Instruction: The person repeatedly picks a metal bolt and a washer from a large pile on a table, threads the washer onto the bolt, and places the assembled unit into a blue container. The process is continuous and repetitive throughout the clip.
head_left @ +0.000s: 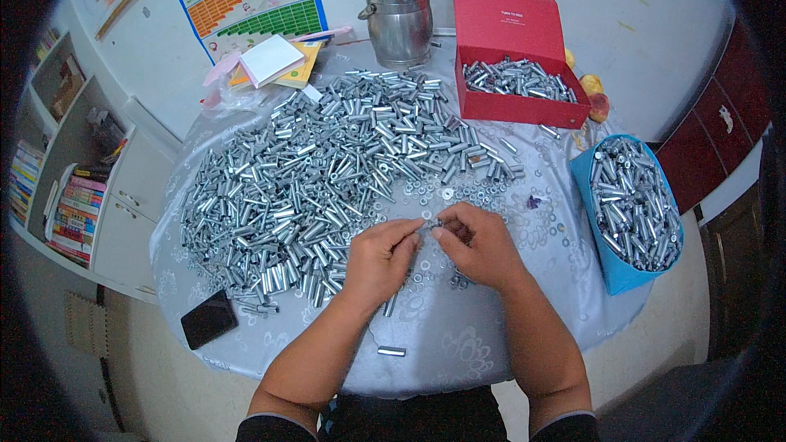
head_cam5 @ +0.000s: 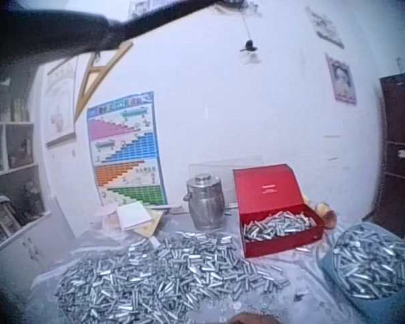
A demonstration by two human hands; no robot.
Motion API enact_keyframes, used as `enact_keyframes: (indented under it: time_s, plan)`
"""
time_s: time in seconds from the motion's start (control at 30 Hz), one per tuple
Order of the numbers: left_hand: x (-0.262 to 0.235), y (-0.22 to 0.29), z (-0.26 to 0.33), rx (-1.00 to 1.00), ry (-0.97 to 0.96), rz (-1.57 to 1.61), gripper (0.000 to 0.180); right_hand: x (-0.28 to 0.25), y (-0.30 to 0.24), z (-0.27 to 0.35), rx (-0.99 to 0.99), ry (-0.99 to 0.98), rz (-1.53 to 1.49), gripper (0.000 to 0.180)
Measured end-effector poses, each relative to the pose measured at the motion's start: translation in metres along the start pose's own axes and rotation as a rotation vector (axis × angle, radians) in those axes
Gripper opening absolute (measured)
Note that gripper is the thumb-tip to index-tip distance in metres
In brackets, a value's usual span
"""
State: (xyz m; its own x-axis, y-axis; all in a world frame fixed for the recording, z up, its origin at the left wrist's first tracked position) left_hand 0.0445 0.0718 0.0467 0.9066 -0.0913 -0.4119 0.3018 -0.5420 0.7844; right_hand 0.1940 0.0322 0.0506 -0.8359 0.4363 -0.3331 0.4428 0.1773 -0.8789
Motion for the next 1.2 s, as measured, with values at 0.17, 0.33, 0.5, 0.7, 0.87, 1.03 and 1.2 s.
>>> enact_keyframes:
  time_s: [0.17, 0.33, 0.5, 0.7, 0.87, 1.03, 1.2]
  plan:
    - [0.0, 0.009, 0.001, 0.074, 0.013, -0.016, 0.028, 0.004, 0.018, -0.001, 0.022, -0.087, 0.159, 0.021]
    - [0.001, 0.008, 0.002, 0.062, 0.007, -0.012, 0.027, -0.005, 0.016, -0.003, 0.098, 0.08, -0.014, 0.027]
    - [0.0, 0.008, 0.002, 0.07, 0.02, -0.016, 0.026, -0.001, 0.013, -0.004, 0.021, -0.07, 0.146, 0.024]
    - [0.001, 0.007, 0.002, 0.068, 0.012, -0.02, 0.025, 0.003, 0.012, -0.001, 0.074, -0.083, 0.033, 0.029]
    - [0.001, 0.01, 0.002, 0.072, 0.006, -0.015, 0.026, 0.002, 0.031, -0.002, 0.145, -0.101, 0.154, 0.029]
    - [0.001, 0.009, 0.002, 0.071, -0.002, -0.027, 0.026, 0.005, 0.013, -0.002, 0.055, -0.122, 0.104, 0.028]
    - [0.002, 0.008, 0.002, 0.071, -0.006, -0.019, 0.027, 0.0, 0.015, -0.003, 0.051, -0.033, 0.062, 0.028]
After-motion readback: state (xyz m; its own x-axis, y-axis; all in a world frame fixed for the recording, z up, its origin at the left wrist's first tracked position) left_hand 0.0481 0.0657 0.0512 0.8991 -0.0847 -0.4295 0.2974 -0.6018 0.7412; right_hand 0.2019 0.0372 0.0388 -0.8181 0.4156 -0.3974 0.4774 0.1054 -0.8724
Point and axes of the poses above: each hand's wrist, its own z-axis away from the middle knuckle, its own x-axis out of the palm, y = z × x, the point moved 10 cm from there along -z, towards the middle knuckle, and after that the axes turned 11 degrees about y, right-handed, at the moved point
